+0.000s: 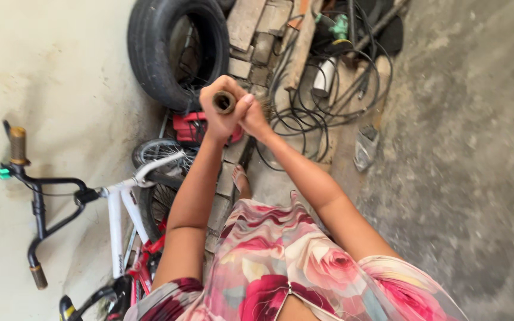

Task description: The person sweeps a concrete floor with a broom and then untangles several black cables by hand.

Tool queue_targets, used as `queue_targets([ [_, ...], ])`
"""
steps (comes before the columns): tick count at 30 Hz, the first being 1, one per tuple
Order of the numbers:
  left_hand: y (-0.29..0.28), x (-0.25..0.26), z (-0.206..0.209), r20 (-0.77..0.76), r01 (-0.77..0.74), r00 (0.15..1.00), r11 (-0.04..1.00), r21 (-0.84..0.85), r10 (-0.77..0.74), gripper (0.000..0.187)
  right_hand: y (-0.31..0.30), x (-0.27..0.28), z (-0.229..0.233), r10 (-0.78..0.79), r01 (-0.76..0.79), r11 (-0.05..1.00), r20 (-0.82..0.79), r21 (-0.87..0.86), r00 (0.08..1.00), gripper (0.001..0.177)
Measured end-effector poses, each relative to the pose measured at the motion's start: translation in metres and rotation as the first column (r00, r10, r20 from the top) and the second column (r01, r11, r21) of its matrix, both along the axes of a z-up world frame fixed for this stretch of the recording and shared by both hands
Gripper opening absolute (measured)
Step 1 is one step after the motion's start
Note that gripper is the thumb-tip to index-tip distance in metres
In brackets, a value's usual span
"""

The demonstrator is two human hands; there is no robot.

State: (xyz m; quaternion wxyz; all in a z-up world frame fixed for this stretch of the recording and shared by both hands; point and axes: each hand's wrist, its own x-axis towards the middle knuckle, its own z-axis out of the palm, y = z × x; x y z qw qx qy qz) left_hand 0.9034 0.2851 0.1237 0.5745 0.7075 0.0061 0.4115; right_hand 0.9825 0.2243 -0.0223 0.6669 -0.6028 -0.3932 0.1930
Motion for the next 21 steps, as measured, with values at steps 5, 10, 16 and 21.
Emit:
queue_targets([
  [5, 0.078, 0.049, -0.045, -0.042, -0.054, 0.998, 0.998, -0.022, 0.053, 0.022, 0.069, 0.063, -0.06, -0.046, 0.058, 0.985, 0.076, -0.164, 0.996, 0.029],
  [10, 0.138, 0.084, -0.135, -0.213, -0.159, 0.964, 0.987, 0.004, 0.156, 0.021, 0.127, 0.093, -0.097, -0.085, 0.119, 0.964, 0.146, -0.237, 0.986, 0.032],
  [16, 0.191, 0.09, -0.21, -0.293, -0.114, 0.956, 0.933, -0.34, 0.01, 0.031, 0.187, 0.088, -0.077, -0.112, 0.233, 0.816, 0.252, -0.529, 0.961, 0.031],
  [21, 0.267, 0.098, -0.196, -0.161, -0.04, 0.987, 0.914, -0.403, -0.028, 0.033, 0.25, 0.088, -0.079, -0.113, 0.228, 0.805, 0.235, -0.547, 0.965, 0.032],
])
